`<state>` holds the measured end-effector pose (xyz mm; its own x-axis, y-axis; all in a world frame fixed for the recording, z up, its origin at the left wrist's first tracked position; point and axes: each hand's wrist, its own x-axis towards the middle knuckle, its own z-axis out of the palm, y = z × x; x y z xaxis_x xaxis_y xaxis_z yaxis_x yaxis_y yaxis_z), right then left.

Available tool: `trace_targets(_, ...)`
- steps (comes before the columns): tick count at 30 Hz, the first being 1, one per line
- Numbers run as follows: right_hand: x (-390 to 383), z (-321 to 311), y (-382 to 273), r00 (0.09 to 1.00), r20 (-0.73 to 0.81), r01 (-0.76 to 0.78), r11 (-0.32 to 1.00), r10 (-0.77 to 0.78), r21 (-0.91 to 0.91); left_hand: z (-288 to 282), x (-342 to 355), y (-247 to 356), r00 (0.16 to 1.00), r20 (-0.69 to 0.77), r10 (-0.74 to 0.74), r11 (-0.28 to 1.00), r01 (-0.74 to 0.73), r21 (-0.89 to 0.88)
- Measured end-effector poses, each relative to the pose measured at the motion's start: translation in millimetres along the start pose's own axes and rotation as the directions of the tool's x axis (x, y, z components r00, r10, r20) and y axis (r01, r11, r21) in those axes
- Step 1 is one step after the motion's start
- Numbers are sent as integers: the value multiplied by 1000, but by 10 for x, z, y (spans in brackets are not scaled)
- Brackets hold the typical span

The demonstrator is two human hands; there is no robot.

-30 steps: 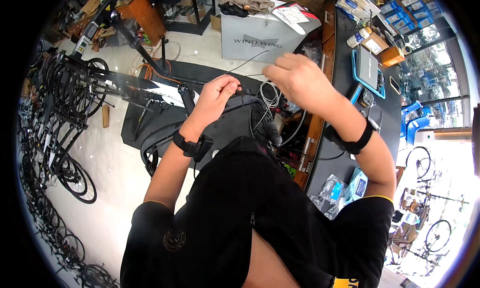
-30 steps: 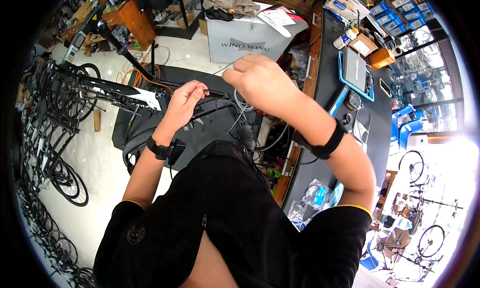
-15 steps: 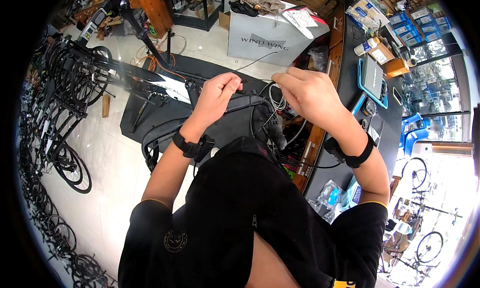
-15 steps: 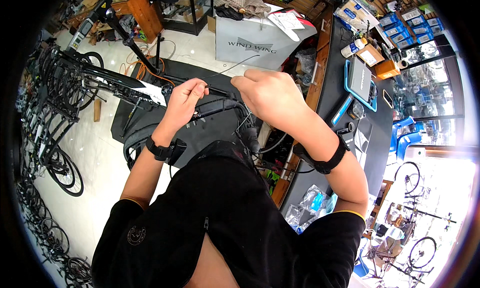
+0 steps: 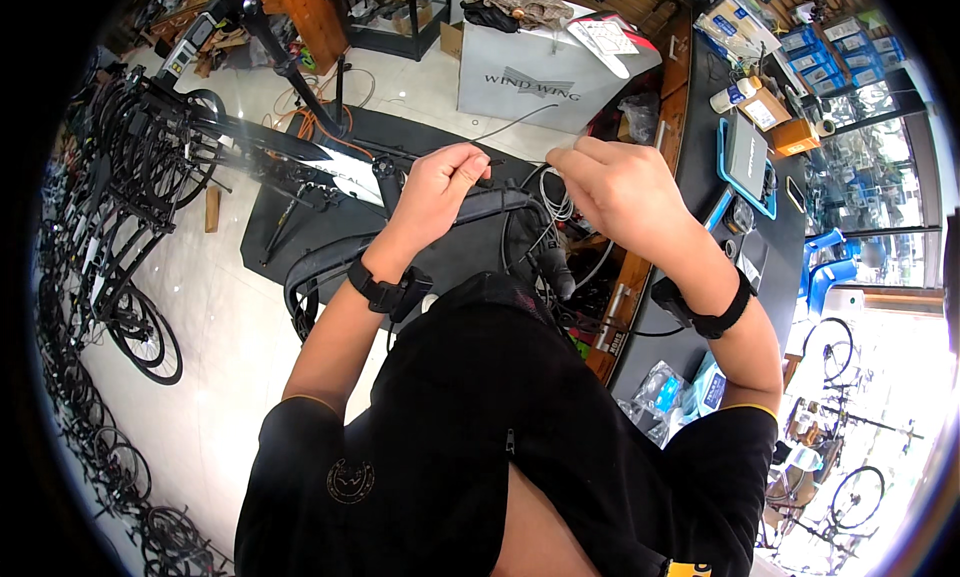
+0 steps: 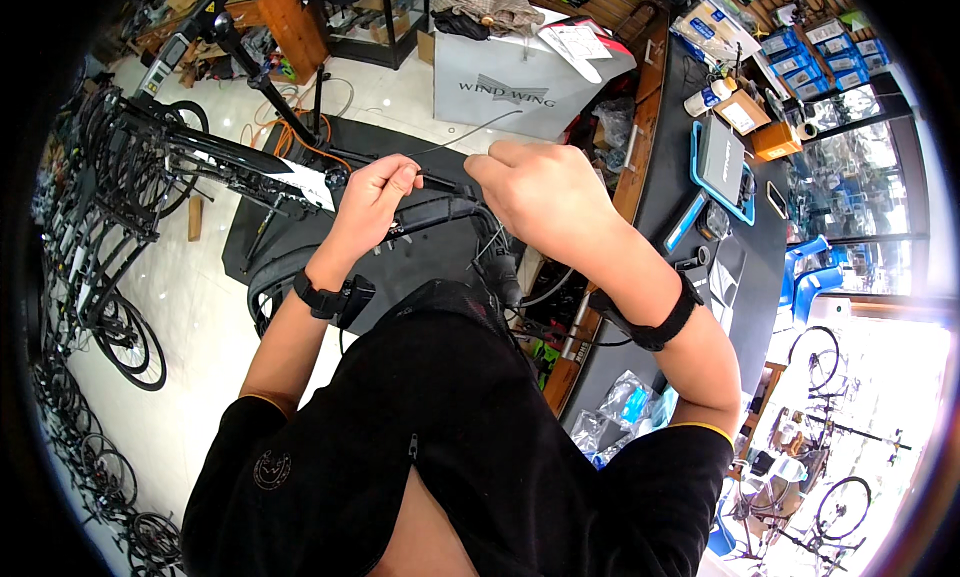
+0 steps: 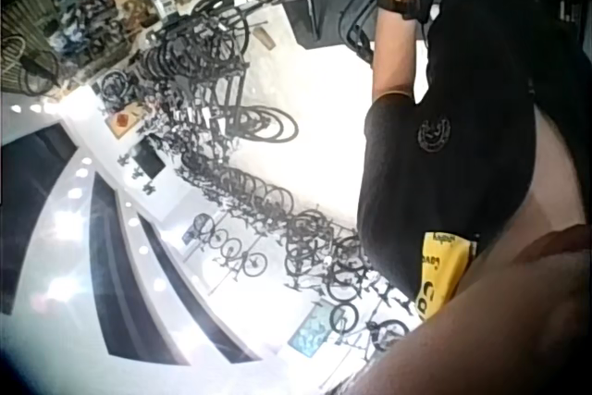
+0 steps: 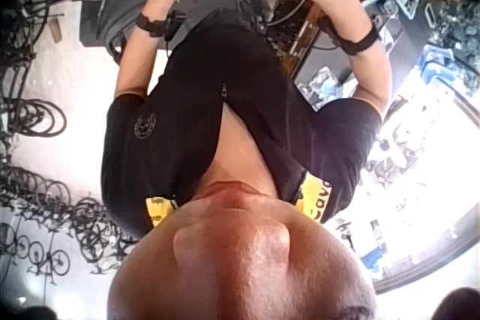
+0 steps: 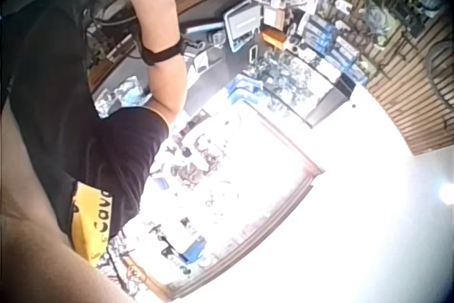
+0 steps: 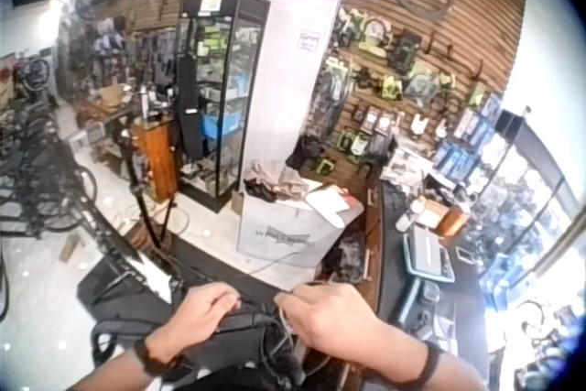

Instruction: The person routes a black cable through the frame of a white bicycle mounted on a repair stand. They thread the cable through the rear derailleur and then move to the handlebars to feed the cable through the stem and brake lever housing.

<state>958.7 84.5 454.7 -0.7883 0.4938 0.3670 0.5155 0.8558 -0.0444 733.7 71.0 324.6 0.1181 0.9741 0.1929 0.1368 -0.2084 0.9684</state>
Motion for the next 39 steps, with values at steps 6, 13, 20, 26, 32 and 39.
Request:
trace_targets(6, -12, -23, -29, 1000, -3, -17, 1000, 17, -1, 4, -6, -9, 1000, 6, 25, 1000, -25, 16)
trace_targets(13, -26, -17, -26, 1000, 17, -22, 1000, 22, 3, -4, -7, 75, 999, 41, 21, 999, -23, 49)
trace_targets(20, 0, 37, -87, 983, 179, 64, 989, -39, -135, 120, -32, 111, 983, 109, 146, 976, -161, 145)
trace_targets(26, -84, 363, -53, 955, 193, -257, 953, 226, 158, 247, -74, 64, 990, 119, 81, 972, -104, 209)
trace_targets(32, -573, -132, 235, 574, 759, -819, 205, 306, 537, 234, -108, -42, 993, 74, 96, 975, -109, 195)
trace_targets(39, -188, 233, -98, 893, 346, -356, 921, 287, 157, 369, -73, 47, 976, 174, 135, 965, -169, 202)
